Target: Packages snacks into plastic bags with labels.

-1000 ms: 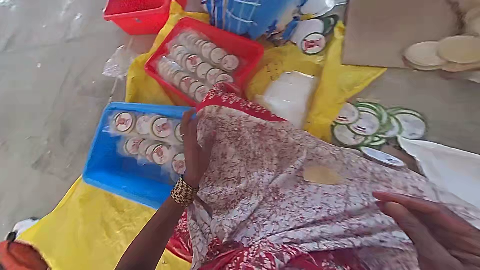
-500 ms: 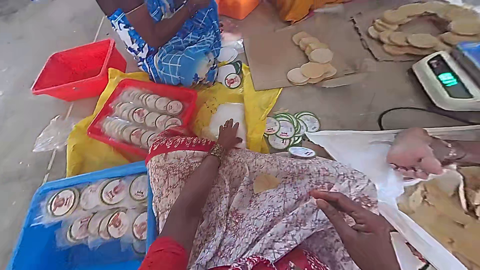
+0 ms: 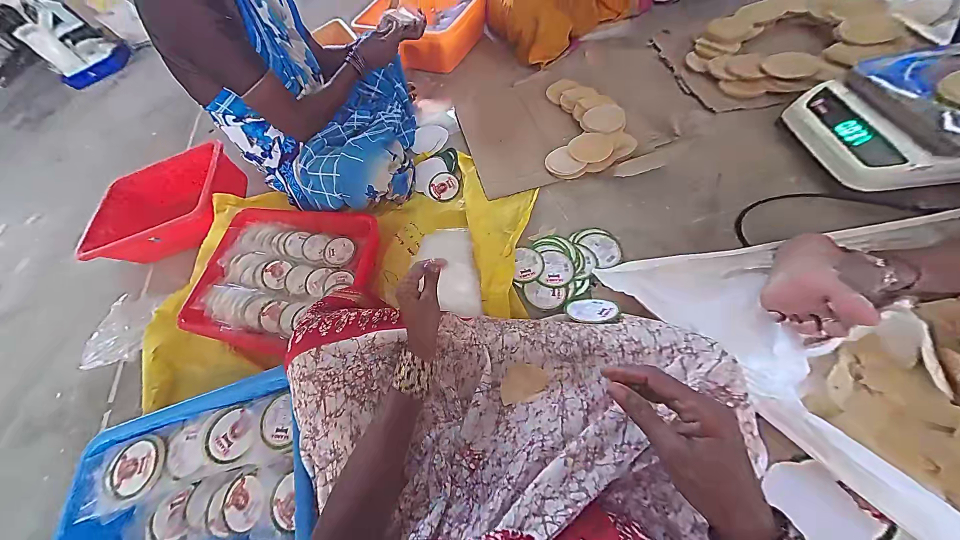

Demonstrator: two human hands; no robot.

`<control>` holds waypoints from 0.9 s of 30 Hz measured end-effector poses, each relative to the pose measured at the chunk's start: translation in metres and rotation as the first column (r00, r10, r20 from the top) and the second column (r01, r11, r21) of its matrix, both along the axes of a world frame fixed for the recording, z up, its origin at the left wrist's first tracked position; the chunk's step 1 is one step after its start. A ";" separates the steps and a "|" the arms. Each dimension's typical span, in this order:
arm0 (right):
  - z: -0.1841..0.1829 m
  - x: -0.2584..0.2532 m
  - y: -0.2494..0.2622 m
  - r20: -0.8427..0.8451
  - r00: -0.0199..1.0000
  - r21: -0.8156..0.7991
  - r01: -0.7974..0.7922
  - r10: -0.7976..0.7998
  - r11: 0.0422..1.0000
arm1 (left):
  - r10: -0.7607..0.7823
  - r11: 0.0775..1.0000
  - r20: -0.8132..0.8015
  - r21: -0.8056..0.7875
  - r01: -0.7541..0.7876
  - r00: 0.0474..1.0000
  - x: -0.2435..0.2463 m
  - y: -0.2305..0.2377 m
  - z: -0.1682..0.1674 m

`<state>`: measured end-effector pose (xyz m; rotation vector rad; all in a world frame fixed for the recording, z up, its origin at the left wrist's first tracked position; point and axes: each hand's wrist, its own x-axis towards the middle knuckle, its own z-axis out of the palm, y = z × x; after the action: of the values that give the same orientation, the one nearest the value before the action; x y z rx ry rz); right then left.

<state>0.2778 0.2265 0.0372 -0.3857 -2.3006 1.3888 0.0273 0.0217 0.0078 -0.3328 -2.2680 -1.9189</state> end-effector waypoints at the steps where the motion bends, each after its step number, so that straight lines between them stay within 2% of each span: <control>1: 0.003 -0.007 -0.006 -0.039 0.999 -0.039 -0.001 0.000 0.999 | -0.054 0.986 0.071 0.160 0.042 0.996 0.017 0.000 0.019; 3: 0.014 -0.022 -0.019 -0.075 0.997 -0.114 -0.020 0.012 0.993 | -0.229 0.915 0.174 0.376 0.150 0.958 0.052 -0.002 0.047; 5: 0.026 -0.036 -0.031 -0.096 0.993 -0.191 -0.086 0.068 0.978 | -0.382 0.838 0.197 0.485 0.249 0.903 0.080 -0.002 0.060; 8: 0.039 -0.050 -0.047 -0.180 0.966 -0.275 -0.230 0.185 0.933 | -0.503 0.755 0.172 0.565 0.333 0.847 0.111 0.000 0.066; 12: 0.044 -0.050 -0.063 -0.263 0.954 -0.318 -0.225 0.143 0.921 | -0.581 0.665 0.028 0.592 0.455 0.813 0.128 -0.002 0.061; 17: 0.040 -0.042 -0.074 -0.226 0.967 -0.175 -0.162 0.120 0.971 | -0.560 0.697 0.002 0.541 0.470 0.828 0.141 0.003 0.060; 20: 0.039 -0.039 -0.078 -0.239 0.965 -0.274 -0.173 0.107 0.946 | -0.500 0.722 0.016 0.559 0.407 0.866 0.144 0.004 0.063; 22: 0.042 -0.031 -0.079 -0.197 0.966 -0.390 -0.236 0.170 0.890 | -0.388 0.764 0.089 0.587 0.267 0.917 0.140 0.001 0.066; 24: 0.042 -0.024 -0.079 -0.151 0.963 -0.469 -0.267 0.221 0.842 | -0.285 0.765 0.119 0.626 0.151 0.951 0.130 -0.002 0.065; 25: 0.039 -0.023 -0.079 -0.132 0.971 -0.469 -0.239 0.200 0.850 | -0.277 0.764 0.112 0.629 0.147 0.954 0.126 -0.003 0.064; 27: 0.035 -0.023 -0.074 -0.103 0.986 -0.355 -0.161 0.133 0.921 | -0.317 0.812 0.072 0.536 0.231 0.946 0.125 -0.009 0.062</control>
<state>0.2546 0.1527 0.0720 -0.2646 -2.0420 1.8785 0.1523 0.0123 0.0693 -0.4652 -1.7338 -2.6994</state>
